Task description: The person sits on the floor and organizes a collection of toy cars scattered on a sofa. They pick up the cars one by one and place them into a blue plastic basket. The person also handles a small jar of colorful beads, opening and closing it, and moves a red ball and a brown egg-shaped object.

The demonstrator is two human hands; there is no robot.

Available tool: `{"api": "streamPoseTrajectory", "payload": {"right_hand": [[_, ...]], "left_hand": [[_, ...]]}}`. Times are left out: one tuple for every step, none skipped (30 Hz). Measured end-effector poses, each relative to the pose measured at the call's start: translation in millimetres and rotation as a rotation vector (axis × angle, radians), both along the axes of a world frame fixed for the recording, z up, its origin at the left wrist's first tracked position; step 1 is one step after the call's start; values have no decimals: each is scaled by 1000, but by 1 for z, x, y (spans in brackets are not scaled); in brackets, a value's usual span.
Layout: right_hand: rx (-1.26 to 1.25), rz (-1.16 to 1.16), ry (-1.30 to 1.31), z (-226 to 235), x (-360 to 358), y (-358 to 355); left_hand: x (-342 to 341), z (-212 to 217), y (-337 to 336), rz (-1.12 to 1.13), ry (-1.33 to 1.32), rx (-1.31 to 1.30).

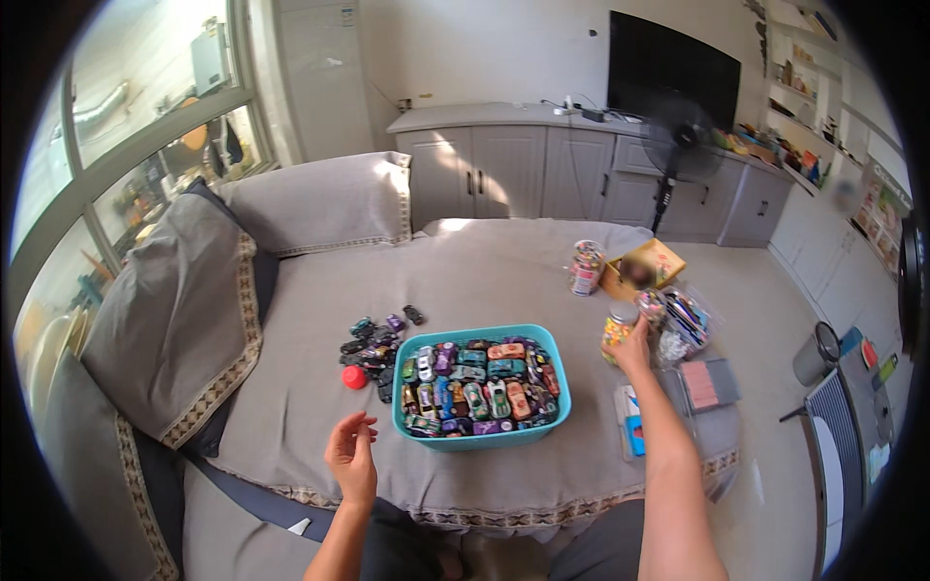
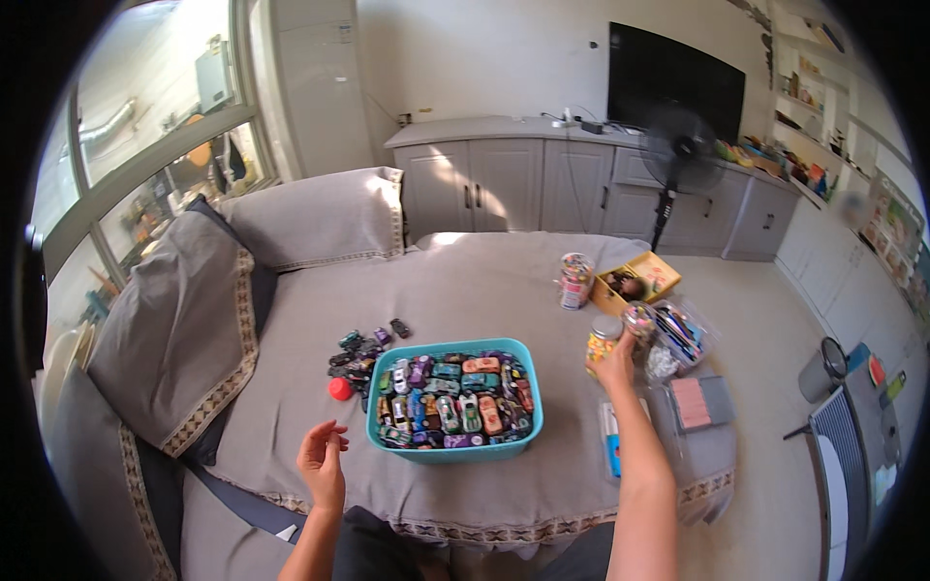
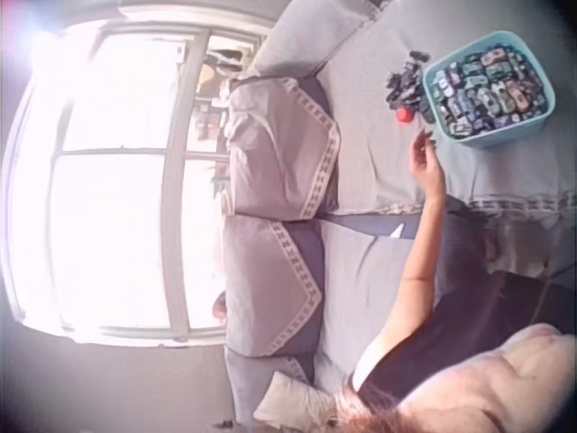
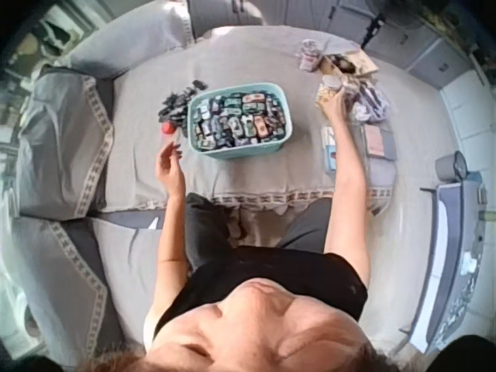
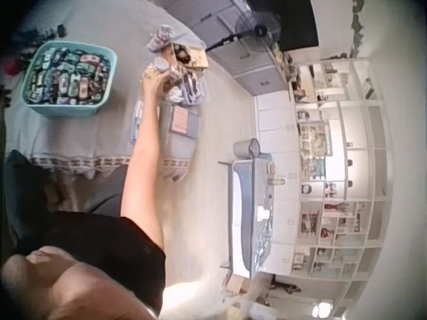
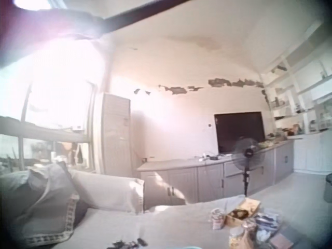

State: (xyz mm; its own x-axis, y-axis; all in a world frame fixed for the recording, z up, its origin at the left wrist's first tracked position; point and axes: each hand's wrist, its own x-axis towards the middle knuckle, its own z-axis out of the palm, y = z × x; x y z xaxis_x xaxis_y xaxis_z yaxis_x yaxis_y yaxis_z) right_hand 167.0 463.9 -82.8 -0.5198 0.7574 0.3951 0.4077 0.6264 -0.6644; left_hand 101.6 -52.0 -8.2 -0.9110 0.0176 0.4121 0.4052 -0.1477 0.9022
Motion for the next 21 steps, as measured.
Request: {"api": "streamPoseTrajectory", "payload": {"right_hand": [[-41,-16,-12,-13,-1,9],[-85,-25,-27,-18,-3,7],[-163,-36,-42,-21,-4,6],[-155,-37,-19,-21,-8,10],[-158,-44,-5,-25,-9,12],[-169,-54,3,-25,-6,4],[-143,-61,-20,-21,-2,-2],[-107,-63,-37,-16,3,-4],[-72,-66,-55,-13,7,-6],[-36,-68,-72,-10,13,-10],[-14,-61,-133,1,18,-15],[44,-51,-142,7,24,-16],[102,-40,-151,13,30,-17],[167,-35,-163,21,39,-17],[183,-48,-179,32,45,-24],[200,-16,-141,40,48,-28],[219,10,-109,46,55,-25],[227,39,-73,53,58,-33],[236,88,-48,61,61,-42],[252,126,-37,65,65,-54],[268,162,-26,68,68,-66]], "left_hand": [[-1,1,-3,9,-3,-9],[1,2,-9,25,-8,-20],[2,1,-14,49,-14,-29],[0,0,-19,68,-20,-36],[0,-2,-21,82,-35,-55],[1,-4,-22,95,-33,-70],[-1,-4,-21,105,-31,-86],[-6,-2,-14,108,-18,-78],[-9,-1,-10,104,-13,-37],[-10,1,-8,110,-15,-28],[-12,5,-6,121,-14,-9],[-14,8,-5,134,-14,9],[-17,10,-4,141,0,47],[-21,11,1,133,7,78],[-22,13,-2,149,17,105],[-25,14,-7,164,26,131],[-29,11,-7,186,12,135],[-31,8,-13,203,-13,148],[-32,6,-19,220,-37,162],[-34,2,-25,222,-57,170],[-34,-5,-34,220,-65,172]]}}
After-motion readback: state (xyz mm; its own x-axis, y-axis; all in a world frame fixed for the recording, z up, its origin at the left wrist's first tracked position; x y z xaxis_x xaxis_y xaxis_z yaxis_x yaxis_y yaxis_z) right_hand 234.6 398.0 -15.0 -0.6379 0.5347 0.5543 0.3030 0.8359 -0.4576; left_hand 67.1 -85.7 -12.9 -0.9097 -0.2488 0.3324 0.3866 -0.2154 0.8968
